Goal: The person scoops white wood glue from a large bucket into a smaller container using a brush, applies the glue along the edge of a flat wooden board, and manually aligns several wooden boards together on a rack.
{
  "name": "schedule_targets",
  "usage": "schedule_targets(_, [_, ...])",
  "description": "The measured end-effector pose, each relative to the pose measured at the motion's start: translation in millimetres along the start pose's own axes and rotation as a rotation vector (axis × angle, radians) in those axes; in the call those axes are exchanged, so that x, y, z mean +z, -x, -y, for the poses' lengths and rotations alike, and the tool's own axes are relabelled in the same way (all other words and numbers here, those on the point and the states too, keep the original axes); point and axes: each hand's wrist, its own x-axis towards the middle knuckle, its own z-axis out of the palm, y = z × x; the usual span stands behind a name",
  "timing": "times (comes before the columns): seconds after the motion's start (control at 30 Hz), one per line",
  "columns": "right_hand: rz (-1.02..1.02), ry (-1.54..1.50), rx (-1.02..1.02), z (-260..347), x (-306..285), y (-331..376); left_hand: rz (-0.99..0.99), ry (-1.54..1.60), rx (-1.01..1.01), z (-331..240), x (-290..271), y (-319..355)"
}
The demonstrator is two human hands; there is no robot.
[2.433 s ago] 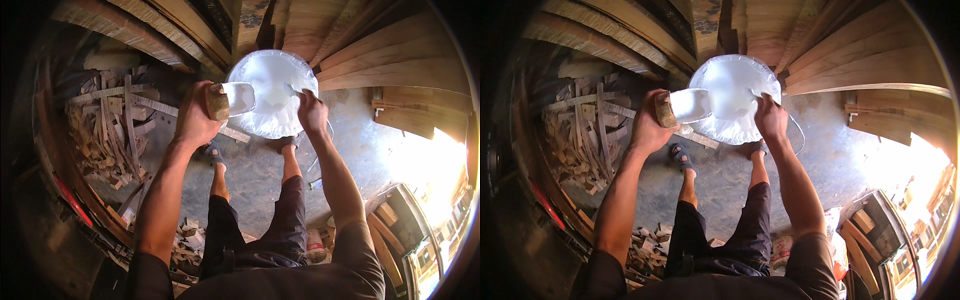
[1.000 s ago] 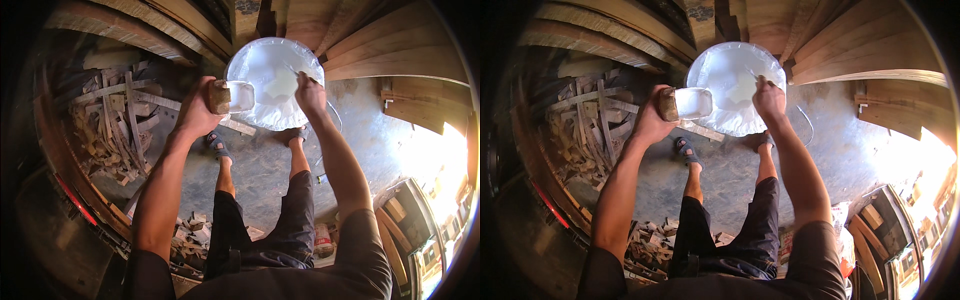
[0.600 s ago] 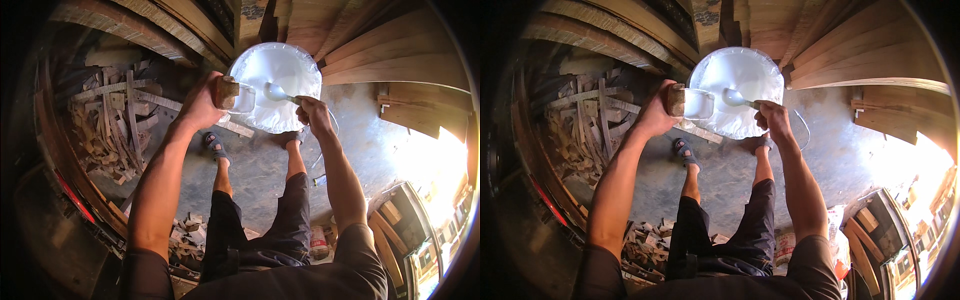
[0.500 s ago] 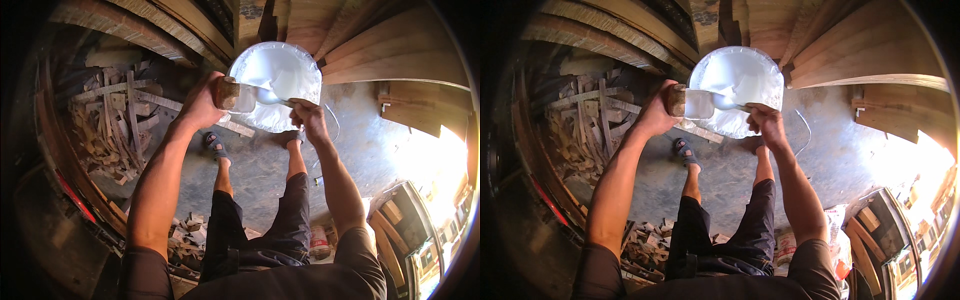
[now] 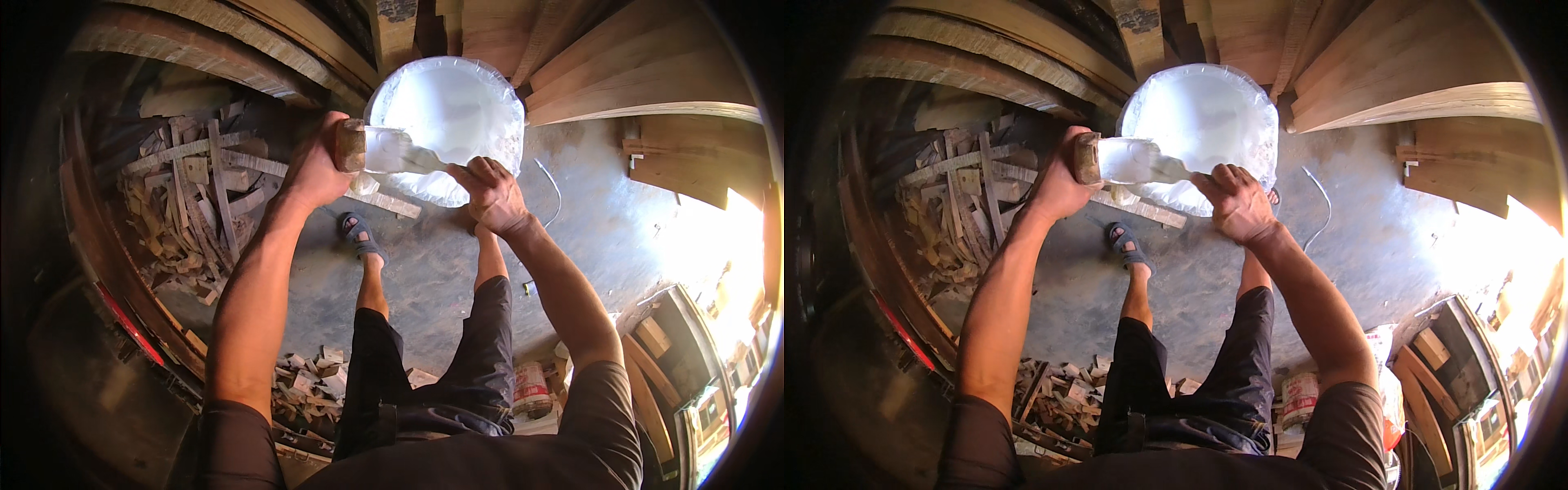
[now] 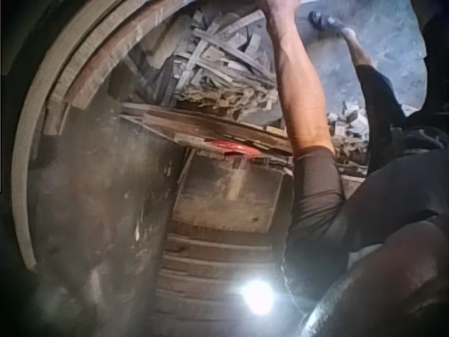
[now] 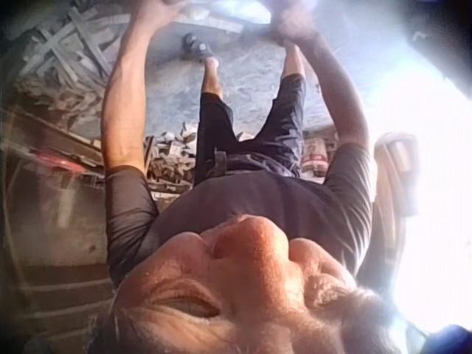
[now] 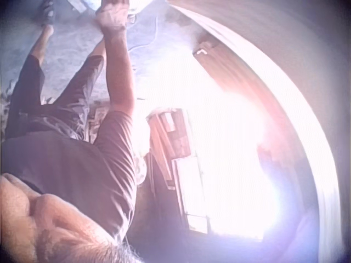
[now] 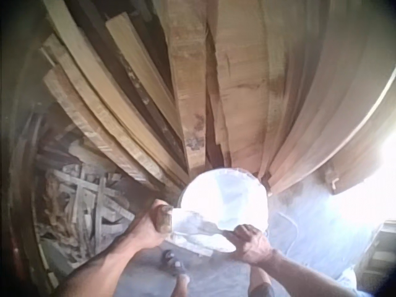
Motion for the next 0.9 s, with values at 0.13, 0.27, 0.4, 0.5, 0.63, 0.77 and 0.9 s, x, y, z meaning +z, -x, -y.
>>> schedule_targets(0.13, [-0.007, 0.115, 0.226, -22, -5, 5, -0.013, -0.042, 0.044, -4, -6, 5])
schedule_targets(0.27, [-0.03, 0.176, 0.605, -51, 16, -30, 0.025, 0.011, -0.019, -12, -10, 7])
schedule_targets(0.4, [0.26, 0.138, 0.811, -79, 72, -54, 0.008, 0.029, 0.038, -6, -5, 5])
schedule_targets(0.5, [0.249, -0.176, 0.843, -105, 84, -37, 0.033, 0.033, 0.022, -4, -5, 4])
schedule_targets(0.63, [0.002, -0.926, 1.119, -59, 24, -25, 0.007, 0.039, -0.006, -3, -8, 8])
schedule_targets(0.77, [-0.056, -1.099, 0.998, 0, -8, -13, 0.034, 0.063, -0.012, -2, -11, 10])
schedule_targets(0.9, [-0.198, -0.565, 0.336, 20, 46, -21, 0.03, 0.036, 0.083, 1, -10, 5])
